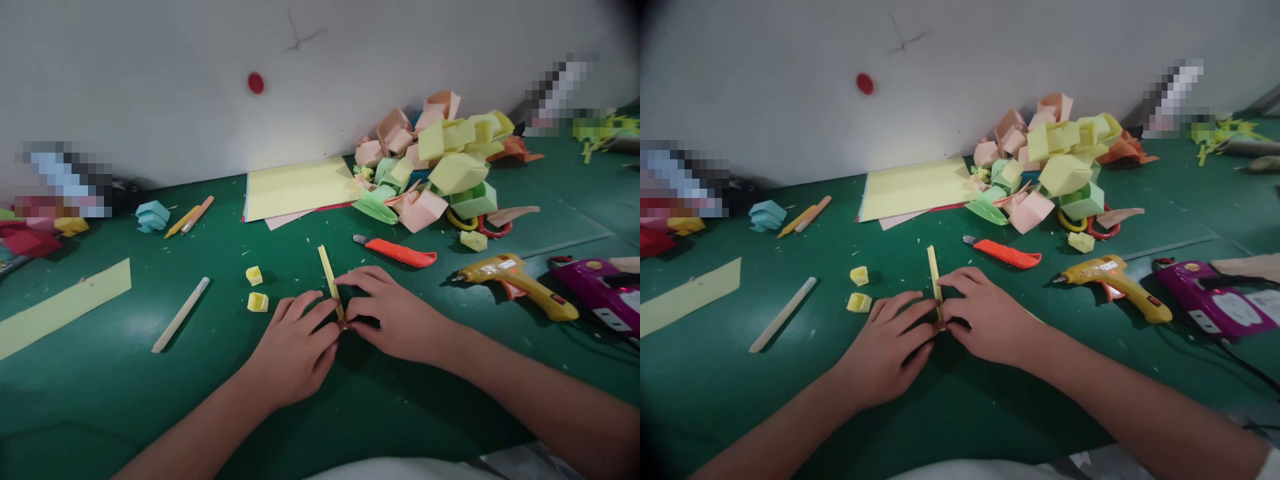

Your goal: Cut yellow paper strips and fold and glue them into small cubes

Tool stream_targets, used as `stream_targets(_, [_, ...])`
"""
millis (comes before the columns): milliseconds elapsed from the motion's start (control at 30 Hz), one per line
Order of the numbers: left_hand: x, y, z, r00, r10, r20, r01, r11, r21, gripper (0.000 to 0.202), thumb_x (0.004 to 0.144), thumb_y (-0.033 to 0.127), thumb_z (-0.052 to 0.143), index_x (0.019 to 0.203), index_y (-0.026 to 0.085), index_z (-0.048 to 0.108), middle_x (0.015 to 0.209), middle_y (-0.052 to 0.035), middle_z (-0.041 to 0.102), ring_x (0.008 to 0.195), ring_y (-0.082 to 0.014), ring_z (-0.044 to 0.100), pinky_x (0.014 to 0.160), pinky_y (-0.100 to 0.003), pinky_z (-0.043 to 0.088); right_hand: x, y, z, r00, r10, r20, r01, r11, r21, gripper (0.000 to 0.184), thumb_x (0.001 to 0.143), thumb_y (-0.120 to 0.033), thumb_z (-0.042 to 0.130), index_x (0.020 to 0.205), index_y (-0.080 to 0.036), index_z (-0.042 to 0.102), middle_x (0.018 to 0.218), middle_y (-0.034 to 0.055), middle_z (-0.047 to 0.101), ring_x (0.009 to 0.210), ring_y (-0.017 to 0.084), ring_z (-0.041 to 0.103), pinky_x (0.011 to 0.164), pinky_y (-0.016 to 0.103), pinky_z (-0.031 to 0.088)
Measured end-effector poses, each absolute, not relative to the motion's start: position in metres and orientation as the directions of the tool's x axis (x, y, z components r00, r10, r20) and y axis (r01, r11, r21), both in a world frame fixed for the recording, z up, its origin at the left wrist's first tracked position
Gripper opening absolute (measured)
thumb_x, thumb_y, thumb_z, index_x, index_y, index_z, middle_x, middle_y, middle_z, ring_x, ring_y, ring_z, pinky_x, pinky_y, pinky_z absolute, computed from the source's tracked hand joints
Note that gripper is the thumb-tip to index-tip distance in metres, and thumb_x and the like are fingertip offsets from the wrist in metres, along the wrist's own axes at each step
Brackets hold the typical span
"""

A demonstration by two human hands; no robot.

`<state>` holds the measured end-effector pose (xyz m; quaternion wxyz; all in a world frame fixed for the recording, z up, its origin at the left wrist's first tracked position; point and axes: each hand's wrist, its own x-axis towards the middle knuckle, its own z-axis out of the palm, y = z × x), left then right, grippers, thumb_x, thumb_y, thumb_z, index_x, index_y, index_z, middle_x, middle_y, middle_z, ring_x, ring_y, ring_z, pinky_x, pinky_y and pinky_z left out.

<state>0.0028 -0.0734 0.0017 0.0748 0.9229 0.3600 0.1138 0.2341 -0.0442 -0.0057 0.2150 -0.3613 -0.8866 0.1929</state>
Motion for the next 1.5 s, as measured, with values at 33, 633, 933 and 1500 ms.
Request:
stream_targets(33, [0.003,-0.073,0.002,0.725,0.675,0.137,0.643,-0.735,0.214,0.025,0.098,0.023,0.045,0.114,0.023,0.064,0.143,-0.0045,0.057,0.139,-0.0324,0.037,0.101,-0.051,0.035,0.235,-0.045,-0.005,-0.663,0.705,0.251,0.56,0.69,-0.459,0.011,0.088,-0.016,0.062,0.083,-0.022,0.07,0.138,0.0055,0.056,0.133,0.028,0.043,0.11,0.05,0.042])
stream_targets(633, [-0.01,-0.066,0.011,0.677,0.736,-0.013,0.724,-0.663,0.194,0.042,0.099,0.017,0.036,0.135,0.032,0.052,0.142,0.0002,0.06,0.142,-0.0334,0.037,0.094,-0.054,0.033,0.232,-0.054,0.001,-0.779,0.582,0.234,0.559,0.813,-0.163,0.019,0.098,-0.024,0.051,0.093,-0.023,0.069,0.138,-0.0013,0.063,0.121,0.03,0.055,0.09,0.051,0.053])
stream_targets(933, [-0.009,-0.061,0.007,0.639,0.767,0.058,0.766,-0.642,0.032,0.05,0.098,0.023,0.039,0.146,0.034,0.046,0.151,0.0013,0.05,0.129,-0.0363,0.047,0.092,-0.056,0.037,0.233,-0.062,0.002,-0.714,0.667,0.212,0.636,0.745,-0.2,0.024,0.1,-0.028,0.05,0.09,-0.021,0.071,0.142,0.0092,0.06,0.142,0.038,0.038,0.105,0.057,0.043])
stream_targets(1500, [0.005,-0.001,0.008,0.525,0.85,0.04,0.848,-0.519,-0.105,0.06,0.084,0.007,0.039,0.142,0.013,0.052,0.154,-0.0134,0.044,0.151,-0.0348,0.023,0.107,-0.064,0.025,0.232,-0.063,-0.003,-0.772,0.591,0.234,0.573,0.806,-0.146,0.012,0.096,-0.018,0.054,0.098,-0.022,0.066,0.14,0.0021,0.062,0.133,0.033,0.047,0.107,0.058,0.034])
